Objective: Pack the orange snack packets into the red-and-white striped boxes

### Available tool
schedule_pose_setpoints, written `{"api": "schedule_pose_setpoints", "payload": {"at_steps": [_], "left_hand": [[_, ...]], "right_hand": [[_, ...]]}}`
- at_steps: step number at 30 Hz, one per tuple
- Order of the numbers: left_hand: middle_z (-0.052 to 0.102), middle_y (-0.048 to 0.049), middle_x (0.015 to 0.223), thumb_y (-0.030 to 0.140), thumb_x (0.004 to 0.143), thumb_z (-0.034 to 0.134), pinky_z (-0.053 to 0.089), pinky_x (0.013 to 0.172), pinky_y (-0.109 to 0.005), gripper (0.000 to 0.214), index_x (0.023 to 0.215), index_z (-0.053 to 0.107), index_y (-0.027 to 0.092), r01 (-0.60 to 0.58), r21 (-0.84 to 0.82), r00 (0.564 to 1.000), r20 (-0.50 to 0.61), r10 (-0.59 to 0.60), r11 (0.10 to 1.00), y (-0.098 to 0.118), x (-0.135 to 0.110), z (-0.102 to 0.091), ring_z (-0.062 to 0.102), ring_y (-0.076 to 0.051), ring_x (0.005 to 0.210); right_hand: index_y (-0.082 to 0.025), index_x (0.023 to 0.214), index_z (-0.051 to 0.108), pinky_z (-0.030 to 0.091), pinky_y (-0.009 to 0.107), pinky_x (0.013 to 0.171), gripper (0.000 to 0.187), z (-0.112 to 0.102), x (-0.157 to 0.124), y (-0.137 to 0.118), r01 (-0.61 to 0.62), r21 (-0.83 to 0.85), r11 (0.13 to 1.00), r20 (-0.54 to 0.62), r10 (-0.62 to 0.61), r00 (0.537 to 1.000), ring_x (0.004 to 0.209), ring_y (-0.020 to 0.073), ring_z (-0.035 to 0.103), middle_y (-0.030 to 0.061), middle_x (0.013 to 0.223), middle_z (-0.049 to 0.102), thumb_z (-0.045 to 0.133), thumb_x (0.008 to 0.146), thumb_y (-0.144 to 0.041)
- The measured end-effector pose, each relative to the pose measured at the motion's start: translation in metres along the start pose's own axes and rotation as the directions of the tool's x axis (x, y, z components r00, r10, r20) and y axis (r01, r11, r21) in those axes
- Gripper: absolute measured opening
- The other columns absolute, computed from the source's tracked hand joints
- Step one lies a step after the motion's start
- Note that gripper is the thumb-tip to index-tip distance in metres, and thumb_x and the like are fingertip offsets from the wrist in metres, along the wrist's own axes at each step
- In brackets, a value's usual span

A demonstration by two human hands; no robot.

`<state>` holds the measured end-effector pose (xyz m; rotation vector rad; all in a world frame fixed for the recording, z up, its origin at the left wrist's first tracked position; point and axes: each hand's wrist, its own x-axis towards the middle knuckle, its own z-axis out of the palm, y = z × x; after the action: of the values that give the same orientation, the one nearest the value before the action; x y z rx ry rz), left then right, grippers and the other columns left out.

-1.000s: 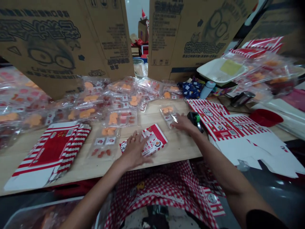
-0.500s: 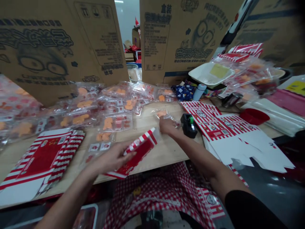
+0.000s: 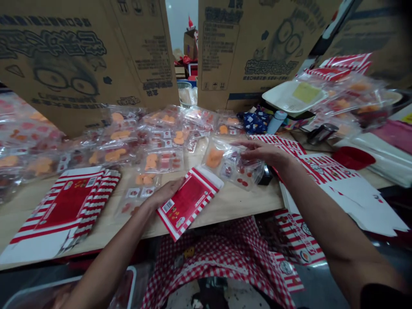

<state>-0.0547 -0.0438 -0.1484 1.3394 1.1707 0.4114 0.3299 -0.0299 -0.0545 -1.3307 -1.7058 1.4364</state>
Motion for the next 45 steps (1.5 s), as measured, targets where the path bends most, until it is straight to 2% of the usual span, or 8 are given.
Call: {"api": "schedule_pose_setpoints", "payload": {"at_steps": [4, 7, 12, 18, 24, 33, 39, 45], "left_hand": [[0.079, -0.0084, 0.098, 0.073, 0.089, 0.041, 0.055, 0.079, -0.035, 0.067, 0.104, 0.077, 0.018, -0.132, 0.280, 0.981, -0.098, 0.165, 0.951, -0.008, -0.003, 0.005, 0.072, -0.030, 0.089], [0.079, -0.0088, 0.102, 0.063, 0.091, 0.043, 0.052, 0.086, -0.037, 0.057, 0.099, 0.078, 0.020, -0.082, 0.481, 0.976, -0.137, 0.167, 0.873, -0.014, -0.003, 0.002, 0.072, -0.032, 0.095], [0.076, -0.0082, 0.116, 0.054, 0.089, 0.048, 0.047, 0.094, -0.036, 0.044, 0.108, 0.076, 0.026, -0.021, 0.581, 0.974, -0.174, 0.148, 0.814, -0.017, -0.010, -0.009, 0.068, -0.033, 0.109], [0.074, -0.0166, 0.117, 0.065, 0.092, 0.038, 0.046, 0.092, -0.041, 0.059, 0.111, 0.072, 0.021, 0.102, 0.635, 0.945, -0.303, 0.125, 0.766, -0.005, 0.007, -0.001, 0.066, -0.036, 0.110], [0.077, -0.0146, 0.098, 0.046, 0.075, 0.068, 0.048, 0.088, -0.037, 0.031, 0.086, 0.072, 0.018, 0.130, 0.545, 0.928, -0.362, 0.093, 0.828, -0.003, 0.044, 0.039, 0.069, -0.034, 0.102], [0.075, -0.0098, 0.097, 0.042, 0.084, 0.053, 0.053, 0.069, -0.030, 0.041, 0.110, 0.064, 0.013, -0.063, 0.032, 0.866, -0.495, 0.070, 0.998, 0.020, 0.020, 0.010, 0.071, -0.023, 0.082], [0.075, -0.0109, 0.086, 0.060, 0.086, 0.052, 0.053, 0.067, -0.032, 0.052, 0.093, 0.068, 0.012, -0.133, -0.207, 0.860, -0.511, 0.009, 0.969, 0.013, -0.006, 0.034, 0.069, -0.023, 0.075], [0.077, -0.0122, 0.089, 0.059, 0.079, 0.066, 0.053, 0.066, -0.033, 0.046, 0.089, 0.072, 0.015, -0.142, -0.434, 0.913, -0.406, -0.052, 0.890, 0.020, -0.014, 0.057, 0.070, -0.026, 0.079]], "right_hand": [[-0.021, 0.147, 0.050, 0.052, 0.028, 0.067, 0.068, -0.003, 0.004, -0.002, 0.066, -0.250, 0.966, -0.175, -0.112, 0.978, 0.085, 0.0217, 0.069, 0.0059, 0.108, 0.073, 0.064, 0.083, -0.038], [-0.023, 0.147, 0.051, 0.051, 0.034, 0.086, 0.061, 0.008, 0.017, 0.006, 0.021, -0.675, 0.737, -0.271, -0.275, 0.923, 0.104, 0.0264, 0.066, 0.0077, 0.119, 0.071, 0.057, 0.087, -0.020], [-0.023, 0.146, 0.052, 0.042, 0.042, 0.103, 0.071, 0.059, 0.026, 0.052, 0.023, -0.923, 0.385, 0.006, -0.044, 0.999, 0.122, 0.0306, 0.059, 0.0128, 0.135, 0.063, 0.052, 0.079, -0.001], [-0.024, 0.151, 0.042, 0.039, 0.041, 0.108, 0.059, 0.066, 0.045, 0.074, -0.082, -0.898, 0.433, -0.040, 0.105, 0.994, 0.135, 0.0310, 0.048, 0.0126, 0.152, 0.047, 0.051, 0.093, -0.027], [-0.010, 0.158, 0.023, 0.030, 0.053, 0.112, 0.108, 0.070, 0.082, 0.079, -0.304, -0.856, 0.419, -0.209, 0.257, 0.944, 0.134, 0.0416, 0.047, 0.0264, 0.146, 0.048, 0.078, 0.071, -0.043], [-0.012, 0.112, 0.068, 0.051, 0.036, 0.080, 0.044, 0.086, 0.075, 0.078, -0.455, -0.715, 0.531, -0.348, 0.293, 0.890, 0.097, 0.0324, 0.069, 0.0184, 0.105, 0.072, 0.069, 0.076, -0.037], [-0.014, 0.139, 0.053, 0.050, 0.028, 0.068, 0.053, 0.044, 0.060, 0.026, -0.299, -0.660, 0.689, -0.379, 0.038, 0.925, 0.083, 0.0222, 0.067, 0.0095, 0.103, 0.072, 0.053, 0.086, -0.021], [-0.021, 0.137, 0.062, 0.043, 0.023, 0.058, 0.058, 0.025, 0.056, -0.063, 0.295, -0.576, 0.763, 0.118, -0.279, 0.953, 0.062, 0.0136, 0.057, 0.0010, 0.083, 0.070, 0.063, 0.079, -0.022]]}}
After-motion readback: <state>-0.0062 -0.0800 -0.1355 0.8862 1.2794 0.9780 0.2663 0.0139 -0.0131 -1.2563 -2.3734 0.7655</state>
